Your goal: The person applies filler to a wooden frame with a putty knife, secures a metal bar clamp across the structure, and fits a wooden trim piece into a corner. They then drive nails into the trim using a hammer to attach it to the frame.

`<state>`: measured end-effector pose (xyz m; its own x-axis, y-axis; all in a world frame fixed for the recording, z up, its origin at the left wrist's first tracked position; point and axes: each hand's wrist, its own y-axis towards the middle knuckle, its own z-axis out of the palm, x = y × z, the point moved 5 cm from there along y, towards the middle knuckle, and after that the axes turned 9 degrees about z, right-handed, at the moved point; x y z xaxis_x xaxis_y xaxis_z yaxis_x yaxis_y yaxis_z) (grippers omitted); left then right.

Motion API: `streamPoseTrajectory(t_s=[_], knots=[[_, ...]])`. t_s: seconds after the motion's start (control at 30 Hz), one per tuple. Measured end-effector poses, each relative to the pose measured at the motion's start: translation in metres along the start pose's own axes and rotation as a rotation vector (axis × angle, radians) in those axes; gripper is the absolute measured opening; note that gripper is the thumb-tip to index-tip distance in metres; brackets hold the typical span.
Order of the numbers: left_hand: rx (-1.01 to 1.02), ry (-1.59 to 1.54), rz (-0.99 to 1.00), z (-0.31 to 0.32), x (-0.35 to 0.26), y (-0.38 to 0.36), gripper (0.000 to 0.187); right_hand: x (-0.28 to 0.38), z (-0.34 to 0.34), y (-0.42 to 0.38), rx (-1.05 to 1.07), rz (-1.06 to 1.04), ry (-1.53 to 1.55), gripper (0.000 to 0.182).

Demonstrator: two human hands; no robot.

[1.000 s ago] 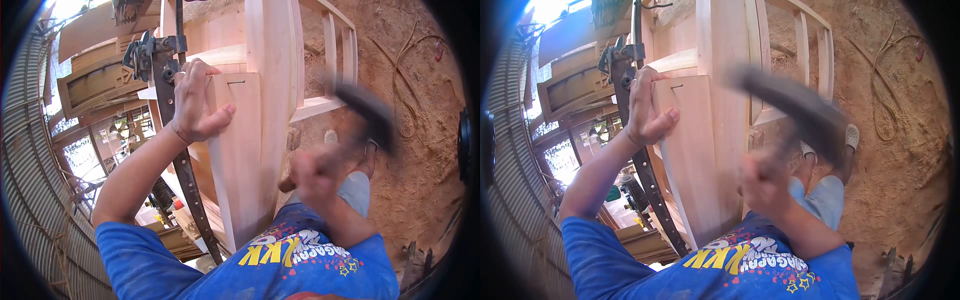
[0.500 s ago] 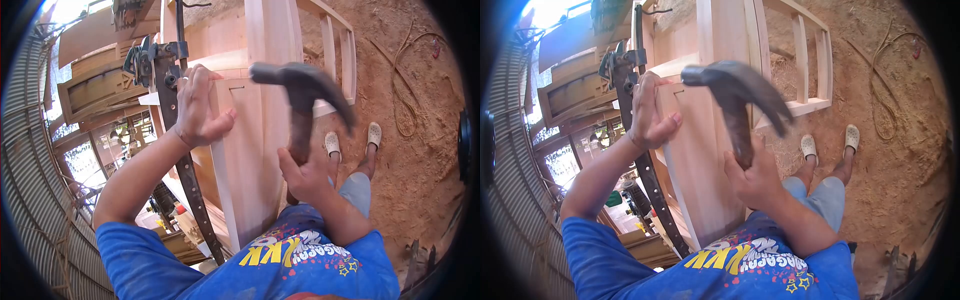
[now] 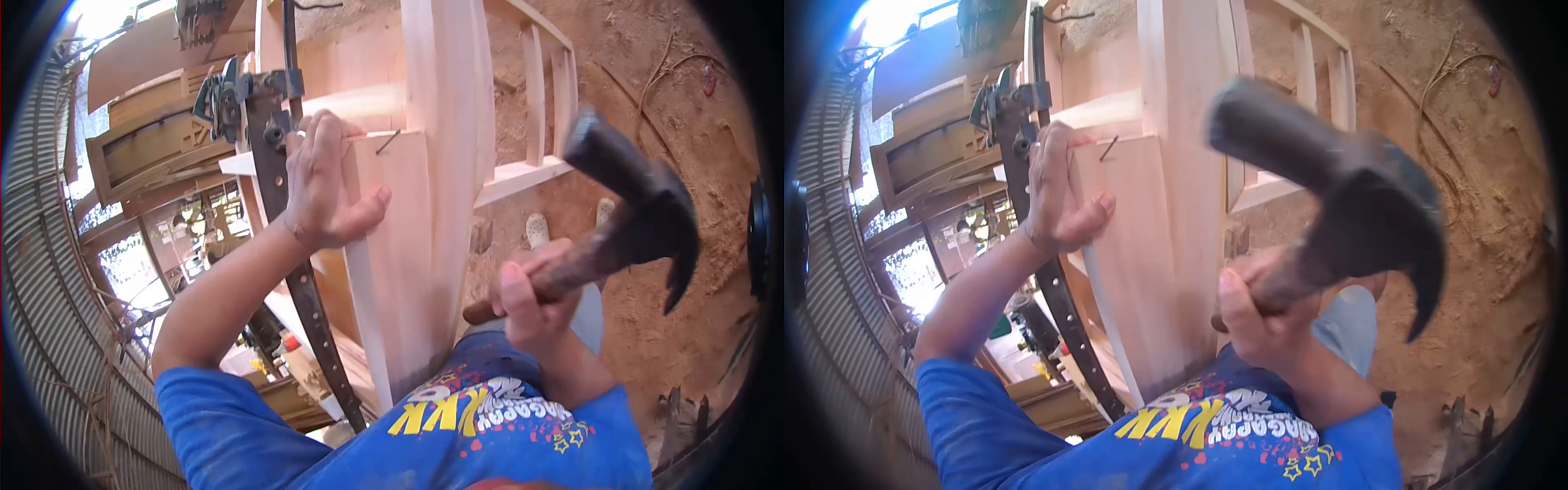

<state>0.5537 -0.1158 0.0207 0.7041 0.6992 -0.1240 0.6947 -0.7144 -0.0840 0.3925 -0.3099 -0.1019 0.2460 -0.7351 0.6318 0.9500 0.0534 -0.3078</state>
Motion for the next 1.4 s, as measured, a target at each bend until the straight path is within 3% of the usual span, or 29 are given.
streamPoseTrajectory(t_s=[0.13,0.17,0.27,0.37,0.47,0.67,0.83,0.93,1.1,1.4], knots=[[0.021,-0.048,-0.066,0.001,0.001,-0.001,0.060,0.025,-0.026,0.017,0.004,0.182,-0.045,0.015],[0.020,-0.053,-0.067,0.000,0.001,-0.001,0.060,0.034,-0.035,0.024,-0.031,0.233,-0.147,0.032],[0.008,-0.035,-0.067,-0.003,0.000,0.001,0.059,0.050,-0.070,0.051,0.256,0.136,-0.203,0.044],[-0.011,-0.028,-0.072,-0.003,-0.003,-0.003,0.058,0.064,-0.090,0.103,0.157,0.091,-0.535,0.053],[-0.020,-0.042,-0.111,-0.002,0.000,-0.004,0.059,0.074,-0.053,0.139,0.079,0.258,-0.608,0.051],[0.026,0.000,-0.127,-0.004,0.003,0.000,0.060,0.043,-0.035,0.159,0.568,0.658,-0.580,0.044],[-0.003,-0.027,-0.142,-0.005,0.001,-0.002,0.059,0.051,-0.013,0.157,0.388,0.455,-0.531,0.034],[-0.046,-0.055,-0.152,-0.004,0.003,-0.003,0.058,0.061,0.007,0.155,0.669,0.694,-0.322,0.033],[-0.062,-0.083,-0.186,-0.005,0.003,-0.007,0.053,0.060,0.021,0.166,0.696,0.750,-0.399,0.025],[-0.102,-0.020,-0.142,-0.005,0.002,-0.007,0.052,0.053,0.024,0.158,0.715,0.832,-0.434,0.026]])
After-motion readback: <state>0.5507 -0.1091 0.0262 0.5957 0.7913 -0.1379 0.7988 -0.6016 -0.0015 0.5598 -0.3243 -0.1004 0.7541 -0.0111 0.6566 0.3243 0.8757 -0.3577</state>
